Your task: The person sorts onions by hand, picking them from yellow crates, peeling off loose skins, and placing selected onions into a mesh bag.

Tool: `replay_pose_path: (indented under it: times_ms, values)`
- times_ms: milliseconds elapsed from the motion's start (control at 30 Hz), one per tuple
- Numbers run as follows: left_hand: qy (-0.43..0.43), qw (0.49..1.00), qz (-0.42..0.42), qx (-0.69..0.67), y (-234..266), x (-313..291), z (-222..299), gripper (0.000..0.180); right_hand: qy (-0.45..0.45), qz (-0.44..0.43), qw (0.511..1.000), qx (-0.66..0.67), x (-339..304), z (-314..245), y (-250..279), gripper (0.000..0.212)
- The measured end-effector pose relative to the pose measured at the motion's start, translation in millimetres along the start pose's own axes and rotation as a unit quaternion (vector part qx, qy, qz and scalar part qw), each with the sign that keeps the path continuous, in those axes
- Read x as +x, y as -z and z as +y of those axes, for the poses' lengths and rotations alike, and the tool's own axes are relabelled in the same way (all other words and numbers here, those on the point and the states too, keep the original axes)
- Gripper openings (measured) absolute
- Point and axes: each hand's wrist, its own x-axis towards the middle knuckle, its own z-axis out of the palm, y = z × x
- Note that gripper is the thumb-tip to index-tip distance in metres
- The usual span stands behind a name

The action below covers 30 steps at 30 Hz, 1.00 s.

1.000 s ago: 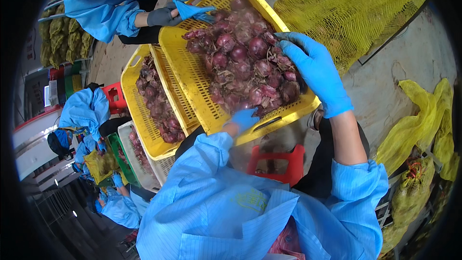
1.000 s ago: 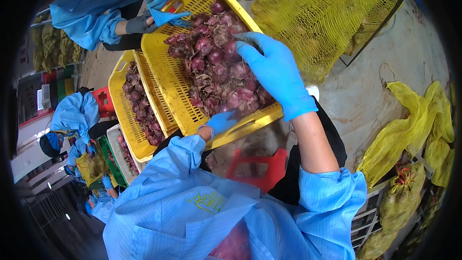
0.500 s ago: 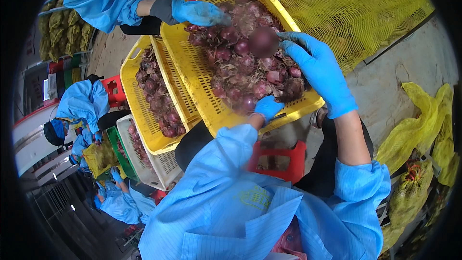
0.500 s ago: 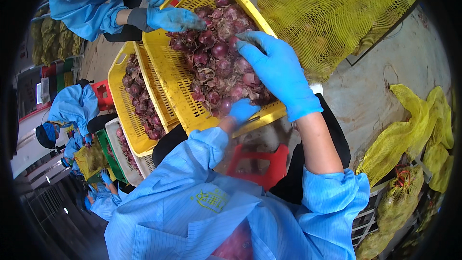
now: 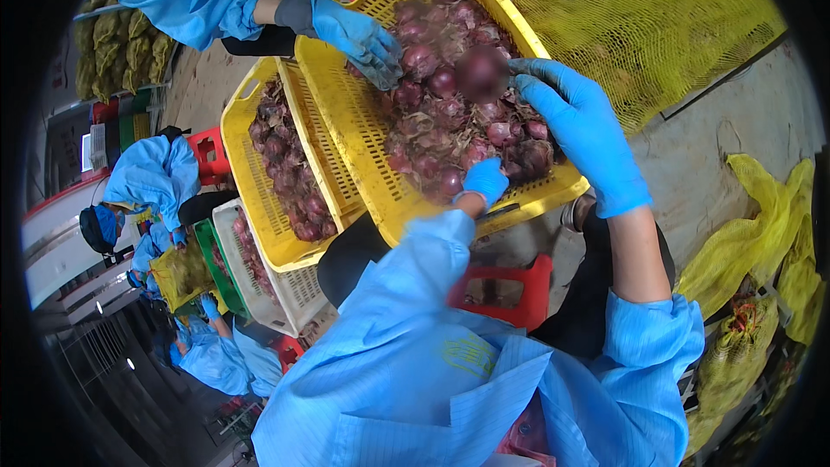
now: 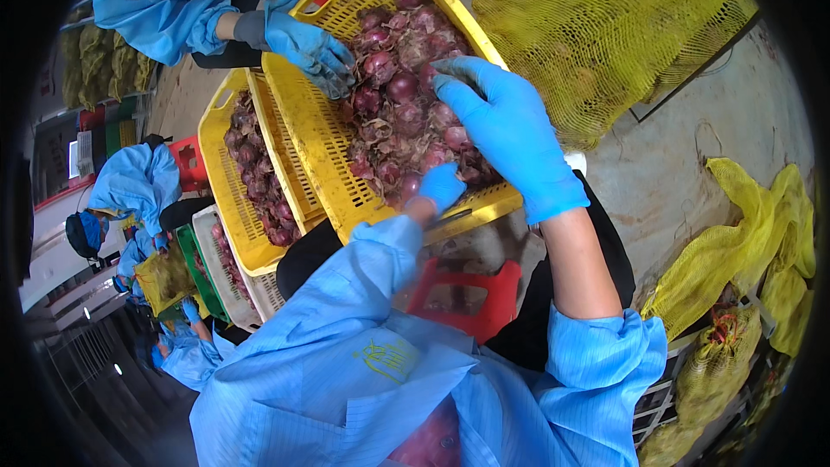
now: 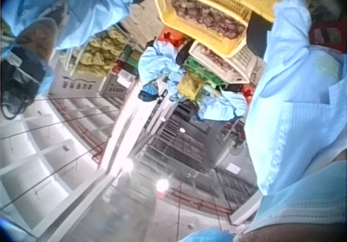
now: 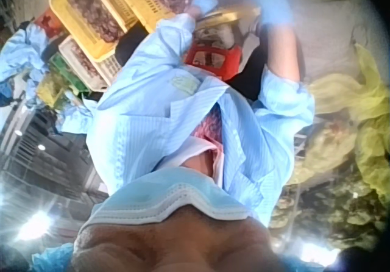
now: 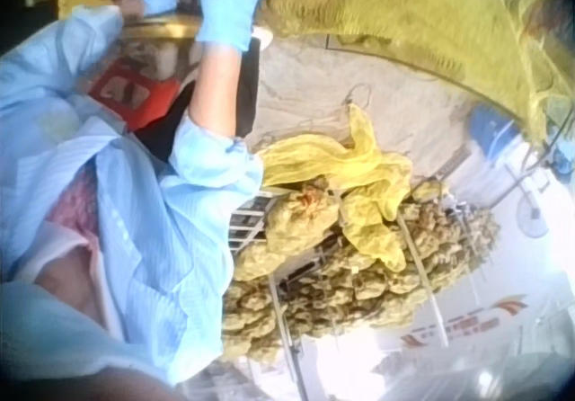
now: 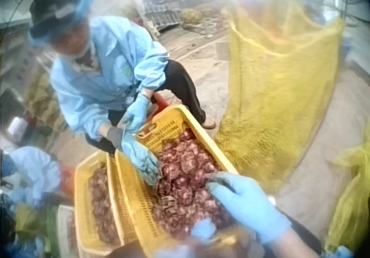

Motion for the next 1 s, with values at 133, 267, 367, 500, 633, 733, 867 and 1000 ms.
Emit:
replay_pose_path:
  times_ms: [133,267,367,500,633,733,867,1000]
  values:
    - [0.041,0.866,-0.141,-0.478,56.5,1.7,7.6,0.016,0.019,0.009,1.000,-0.003,1.2,5.7,5.8,0.036]
    - [-0.020,0.723,-0.113,-0.682,162.7,-33.5,21.2,0.028,0.034,-0.004,0.999,-0.010,3.1,-0.6,2.3,0.037]
    - [0.017,0.757,0.070,-0.649,225.1,-47.8,-28.1,0.033,0.029,0.000,0.999,-0.023,6.7,4.2,0.0,0.038]
    - [0.070,0.733,0.220,-0.640,303.4,-100.4,-137.2,0.038,0.040,-0.009,0.999,-0.027,8.1,4.7,-5.4,0.038]
    - [0.272,0.777,0.309,-0.477,306.8,-166.7,-217.7,0.045,0.030,-0.008,0.999,-0.020,9.3,7.8,-9.1,0.040]
    - [0.409,0.901,0.143,0.029,300.6,-188.1,-221.5,0.056,0.023,-0.005,0.999,-0.041,9.3,12.8,-10.7,0.041]
    - [0.339,0.887,0.134,0.284,317.5,-168.6,-216.0,0.064,0.002,-0.023,0.998,-0.051,10.4,11.9,-16.7,0.041]
    - [0.083,0.893,0.243,0.370,294.7,-103.3,-84.0,0.044,0.015,-0.008,0.998,-0.060,8.6,11.2,-12.4,0.040]
